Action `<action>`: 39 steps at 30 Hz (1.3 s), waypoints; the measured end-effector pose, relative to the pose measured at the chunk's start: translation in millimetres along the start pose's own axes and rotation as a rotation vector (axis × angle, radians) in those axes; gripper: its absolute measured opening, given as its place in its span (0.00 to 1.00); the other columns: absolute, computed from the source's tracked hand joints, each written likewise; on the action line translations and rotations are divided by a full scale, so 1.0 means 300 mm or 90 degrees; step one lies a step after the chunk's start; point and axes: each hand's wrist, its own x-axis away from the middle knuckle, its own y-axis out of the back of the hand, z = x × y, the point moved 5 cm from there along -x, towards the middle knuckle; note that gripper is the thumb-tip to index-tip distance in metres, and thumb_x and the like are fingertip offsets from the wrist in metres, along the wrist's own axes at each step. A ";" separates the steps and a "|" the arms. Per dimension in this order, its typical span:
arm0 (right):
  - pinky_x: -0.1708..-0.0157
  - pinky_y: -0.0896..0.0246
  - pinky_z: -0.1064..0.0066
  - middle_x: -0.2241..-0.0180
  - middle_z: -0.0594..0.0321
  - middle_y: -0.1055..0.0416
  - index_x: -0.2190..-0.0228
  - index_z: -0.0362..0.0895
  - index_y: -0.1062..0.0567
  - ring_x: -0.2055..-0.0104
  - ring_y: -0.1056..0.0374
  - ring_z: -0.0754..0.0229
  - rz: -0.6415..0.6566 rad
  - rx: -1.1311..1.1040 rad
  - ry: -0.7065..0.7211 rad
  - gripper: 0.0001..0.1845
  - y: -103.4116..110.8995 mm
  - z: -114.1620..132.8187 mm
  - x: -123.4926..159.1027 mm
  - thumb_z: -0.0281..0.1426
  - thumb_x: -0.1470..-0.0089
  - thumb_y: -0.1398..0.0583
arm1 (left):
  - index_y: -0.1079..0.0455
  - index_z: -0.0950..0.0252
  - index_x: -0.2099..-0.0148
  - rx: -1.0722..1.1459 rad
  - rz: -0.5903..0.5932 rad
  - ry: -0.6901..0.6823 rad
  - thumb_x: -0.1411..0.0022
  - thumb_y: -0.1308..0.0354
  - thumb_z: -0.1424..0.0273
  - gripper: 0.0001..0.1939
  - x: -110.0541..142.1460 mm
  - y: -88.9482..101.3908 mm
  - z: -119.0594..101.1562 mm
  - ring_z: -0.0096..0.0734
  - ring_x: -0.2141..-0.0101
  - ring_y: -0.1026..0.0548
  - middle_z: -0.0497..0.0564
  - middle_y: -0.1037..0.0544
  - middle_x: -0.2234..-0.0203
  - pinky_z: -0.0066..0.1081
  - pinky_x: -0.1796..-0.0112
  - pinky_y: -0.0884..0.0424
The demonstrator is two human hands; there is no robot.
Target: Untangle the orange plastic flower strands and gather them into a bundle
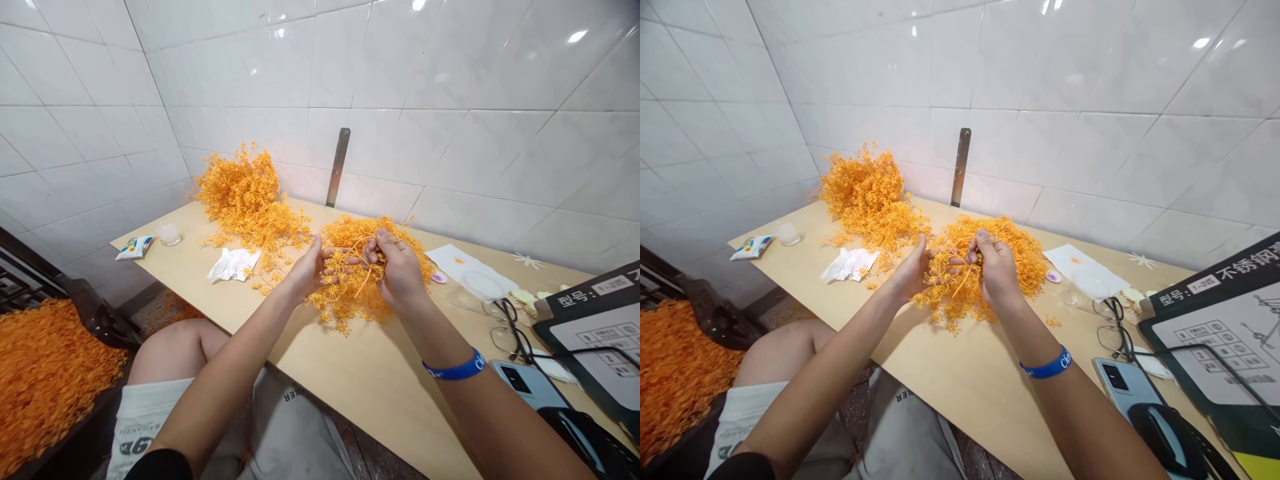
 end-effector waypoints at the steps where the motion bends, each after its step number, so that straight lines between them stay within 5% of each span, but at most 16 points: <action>1: 0.77 0.45 0.71 0.84 0.69 0.44 0.82 0.45 0.33 0.79 0.45 0.66 -0.010 0.016 0.008 0.26 0.005 0.002 -0.001 0.53 0.54 0.36 | 0.24 0.65 0.61 0.004 0.016 0.010 0.39 0.53 0.42 0.31 0.007 -0.005 0.001 0.33 0.72 0.22 0.57 0.19 0.70 0.26 0.73 0.30; 5: 0.75 0.44 0.71 0.83 0.68 0.43 0.82 0.45 0.33 0.79 0.44 0.65 -0.045 0.066 0.034 0.27 0.019 0.004 -0.006 0.54 0.51 0.38 | 0.26 0.66 0.62 -0.060 0.013 -0.034 0.42 0.42 0.48 0.23 0.045 -0.018 -0.026 0.30 0.73 0.24 0.53 0.21 0.73 0.26 0.73 0.30; 8: 0.76 0.45 0.71 0.83 0.66 0.41 0.83 0.45 0.34 0.79 0.44 0.65 -0.053 0.084 0.027 0.28 0.017 0.000 -0.003 0.55 0.51 0.39 | 0.27 0.67 0.67 -0.170 -0.097 -0.108 0.42 0.38 0.55 0.17 0.069 -0.005 -0.060 0.24 0.80 0.32 0.47 0.29 0.81 0.24 0.77 0.37; 12: 0.79 0.50 0.72 0.82 0.65 0.40 0.82 0.44 0.35 0.80 0.45 0.66 0.098 0.121 -0.061 0.34 -0.033 -0.021 0.021 0.64 0.56 0.42 | 0.30 0.67 0.72 -0.256 -0.203 -0.231 0.40 0.40 0.59 0.16 0.087 0.001 -0.092 0.20 0.81 0.40 0.44 0.35 0.82 0.25 0.78 0.45; 18: 0.73 0.44 0.70 0.75 0.61 0.33 0.72 0.40 0.26 0.73 0.37 0.61 0.361 0.297 -0.026 0.43 -0.095 -0.008 0.067 0.70 0.63 0.45 | 0.31 0.66 0.70 -0.254 -0.204 -0.330 0.37 0.44 0.57 0.17 0.076 -0.007 -0.093 0.22 0.78 0.36 0.44 0.34 0.81 0.25 0.74 0.40; 23: 0.59 0.36 0.61 0.58 0.52 0.26 0.57 0.43 0.24 0.55 0.31 0.44 0.432 0.428 0.014 0.41 -0.112 0.007 0.100 0.58 0.67 0.32 | 0.33 0.66 0.73 -0.251 -0.287 -0.355 0.37 0.44 0.55 0.20 0.071 0.011 -0.114 0.22 0.80 0.39 0.42 0.38 0.83 0.25 0.75 0.43; 26: 0.57 0.38 0.59 0.55 0.51 0.27 0.54 0.43 0.27 0.53 0.33 0.44 0.465 0.527 0.035 0.41 -0.140 0.003 0.132 0.48 0.70 0.27 | 0.34 0.65 0.75 -0.236 -0.356 -0.361 0.39 0.44 0.52 0.22 0.075 0.023 -0.120 0.22 0.80 0.40 0.42 0.40 0.84 0.26 0.75 0.42; 31: 0.68 0.43 0.68 0.69 0.61 0.29 0.69 0.44 0.31 0.68 0.36 0.58 0.352 0.518 0.032 0.19 -0.159 0.002 0.141 0.44 0.55 0.34 | 0.35 0.65 0.73 -0.116 -0.256 -0.274 0.41 0.47 0.44 0.27 0.090 0.015 -0.064 0.22 0.81 0.39 0.43 0.38 0.84 0.25 0.77 0.41; 36: 0.73 0.49 0.72 0.77 0.66 0.38 0.78 0.43 0.36 0.74 0.42 0.64 0.493 0.370 -0.052 0.16 -0.220 -0.061 0.209 0.39 0.43 0.44 | 0.38 0.65 0.78 -0.252 -0.207 -0.291 0.44 0.47 0.42 0.30 0.195 0.070 -0.040 0.22 0.80 0.40 0.44 0.38 0.84 0.25 0.76 0.42; 39: 0.77 0.53 0.73 0.80 0.69 0.44 0.80 0.44 0.39 0.77 0.48 0.66 0.484 0.273 -0.132 0.17 -0.251 -0.144 0.270 0.37 0.44 0.43 | 0.38 0.65 0.80 -0.368 -0.218 -0.246 0.43 0.46 0.44 0.29 0.239 0.145 -0.013 0.23 0.80 0.40 0.43 0.39 0.85 0.26 0.76 0.42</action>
